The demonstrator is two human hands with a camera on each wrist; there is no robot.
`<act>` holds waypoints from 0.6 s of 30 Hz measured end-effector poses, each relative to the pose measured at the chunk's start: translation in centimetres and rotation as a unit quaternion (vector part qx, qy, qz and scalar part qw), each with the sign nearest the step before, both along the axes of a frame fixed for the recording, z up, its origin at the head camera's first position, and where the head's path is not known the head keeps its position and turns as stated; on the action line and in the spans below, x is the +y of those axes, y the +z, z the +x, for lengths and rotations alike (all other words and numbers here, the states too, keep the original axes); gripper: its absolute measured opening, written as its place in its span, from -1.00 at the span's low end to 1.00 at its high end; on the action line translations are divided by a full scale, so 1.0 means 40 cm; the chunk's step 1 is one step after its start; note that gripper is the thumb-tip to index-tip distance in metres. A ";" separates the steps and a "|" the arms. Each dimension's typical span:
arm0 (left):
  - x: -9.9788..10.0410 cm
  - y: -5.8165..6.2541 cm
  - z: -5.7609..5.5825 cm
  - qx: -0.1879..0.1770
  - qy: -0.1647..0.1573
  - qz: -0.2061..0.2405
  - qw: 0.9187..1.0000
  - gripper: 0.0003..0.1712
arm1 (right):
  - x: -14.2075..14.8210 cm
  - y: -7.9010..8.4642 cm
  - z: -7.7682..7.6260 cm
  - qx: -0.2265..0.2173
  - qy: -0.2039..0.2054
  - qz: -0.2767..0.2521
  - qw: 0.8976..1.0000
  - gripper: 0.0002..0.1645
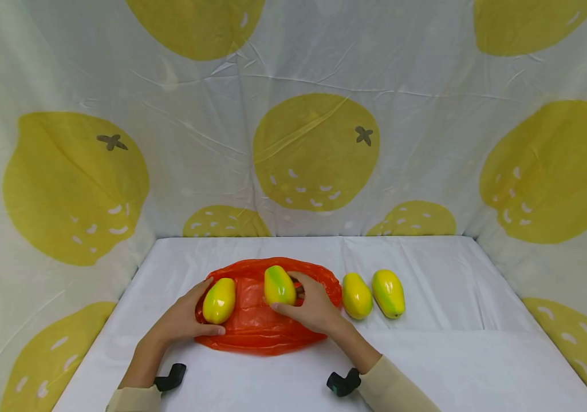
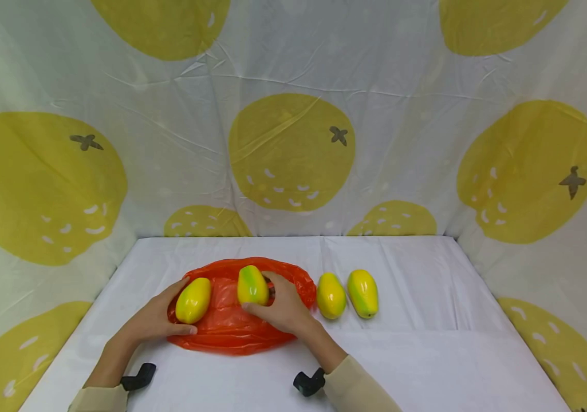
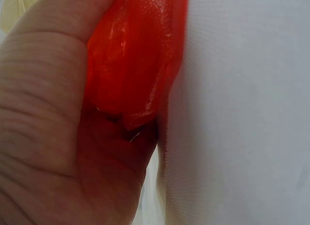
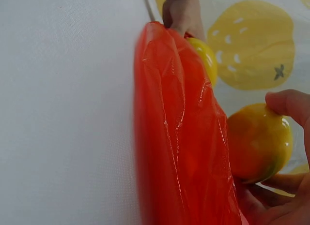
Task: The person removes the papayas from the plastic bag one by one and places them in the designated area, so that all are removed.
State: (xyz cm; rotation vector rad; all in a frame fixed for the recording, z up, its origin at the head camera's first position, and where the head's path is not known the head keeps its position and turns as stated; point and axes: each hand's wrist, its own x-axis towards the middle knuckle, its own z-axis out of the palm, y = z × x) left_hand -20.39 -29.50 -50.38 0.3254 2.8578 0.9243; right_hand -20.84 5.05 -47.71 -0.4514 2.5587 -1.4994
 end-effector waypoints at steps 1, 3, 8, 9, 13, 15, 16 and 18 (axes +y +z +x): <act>0.000 0.000 0.000 0.000 0.000 0.000 1.000 0.51 | 0.002 0.001 0.001 -0.001 -0.002 0.003 1.000 0.00; 0.001 0.001 0.001 0.003 -0.002 0.000 1.000 0.51 | 0.008 0.002 0.002 0.001 -0.005 0.009 1.000 0.01; 0.000 -0.002 0.000 0.000 0.001 -0.001 1.000 0.51 | 0.028 0.008 0.006 0.003 -0.012 0.019 1.000 0.02; -0.001 -0.003 -0.001 -0.002 0.000 -0.001 1.000 0.51 | 0.032 0.011 0.006 0.002 -0.016 0.021 1.000 0.01; 0.000 -0.004 -0.002 -0.004 0.004 0.004 1.000 0.52 | 0.051 0.024 0.005 0.011 -0.025 0.022 0.999 0.01; 0.001 -0.005 -0.003 -0.003 0.002 0.007 1.000 0.52 | 0.061 0.031 0.003 0.022 -0.028 0.023 0.999 0.00; 0.002 -0.004 -0.003 -0.002 0.004 0.007 1.000 0.52 | 0.066 0.035 0.003 0.025 -0.030 0.021 0.999 0.00; 0.002 -0.005 -0.004 -0.001 0.002 0.006 1.000 0.52 | 0.075 0.045 0.003 0.031 -0.033 0.017 0.999 -0.01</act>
